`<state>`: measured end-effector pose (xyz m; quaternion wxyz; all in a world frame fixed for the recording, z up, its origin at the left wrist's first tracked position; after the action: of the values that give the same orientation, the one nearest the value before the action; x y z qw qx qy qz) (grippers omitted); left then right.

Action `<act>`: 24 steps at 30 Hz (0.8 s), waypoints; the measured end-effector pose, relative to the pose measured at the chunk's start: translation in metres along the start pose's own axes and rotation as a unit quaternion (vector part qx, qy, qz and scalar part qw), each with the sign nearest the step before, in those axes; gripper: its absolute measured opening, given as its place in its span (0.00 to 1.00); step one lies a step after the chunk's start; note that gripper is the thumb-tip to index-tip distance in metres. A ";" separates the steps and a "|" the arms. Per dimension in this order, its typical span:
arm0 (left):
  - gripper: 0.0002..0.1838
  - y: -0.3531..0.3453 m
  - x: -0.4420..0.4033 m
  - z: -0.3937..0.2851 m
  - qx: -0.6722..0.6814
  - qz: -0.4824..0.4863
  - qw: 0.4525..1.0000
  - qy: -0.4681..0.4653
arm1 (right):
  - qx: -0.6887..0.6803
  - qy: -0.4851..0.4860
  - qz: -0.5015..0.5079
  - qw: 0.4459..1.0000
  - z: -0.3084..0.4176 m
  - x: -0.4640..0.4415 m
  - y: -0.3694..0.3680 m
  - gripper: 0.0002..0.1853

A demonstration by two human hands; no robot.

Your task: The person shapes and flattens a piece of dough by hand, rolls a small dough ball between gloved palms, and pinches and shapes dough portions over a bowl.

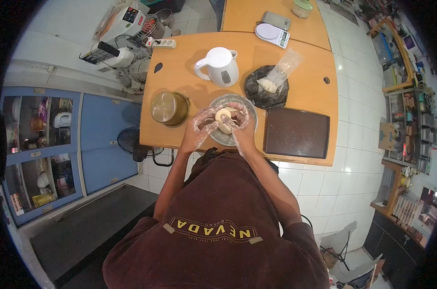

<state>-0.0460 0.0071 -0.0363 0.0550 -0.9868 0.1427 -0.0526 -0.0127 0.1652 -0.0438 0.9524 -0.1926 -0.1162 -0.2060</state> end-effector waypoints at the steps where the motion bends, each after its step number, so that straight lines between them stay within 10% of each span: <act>1: 0.24 -0.006 0.002 -0.001 0.013 -0.012 1.000 0.006 | -0.007 -0.006 -0.004 1.000 0.002 0.001 0.000 0.25; 24: 0.24 -0.009 0.008 -0.001 0.033 -0.038 0.998 0.031 | -0.002 -0.010 0.003 1.000 0.000 0.004 -0.001 0.25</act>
<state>-0.0357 0.0133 -0.0337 0.0813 -0.9871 0.1044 -0.0900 -0.0099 0.1626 -0.0423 0.9513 -0.1966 -0.1253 -0.2015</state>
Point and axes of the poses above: each hand's wrist, its own x-axis away from the middle knuckle, its own y-axis out of the back of the hand, z = x × y, the point moved 7 cm from there along -x, towards the middle knuckle, and after that the axes turned 12 degrees about -z, right-handed, at the moved point
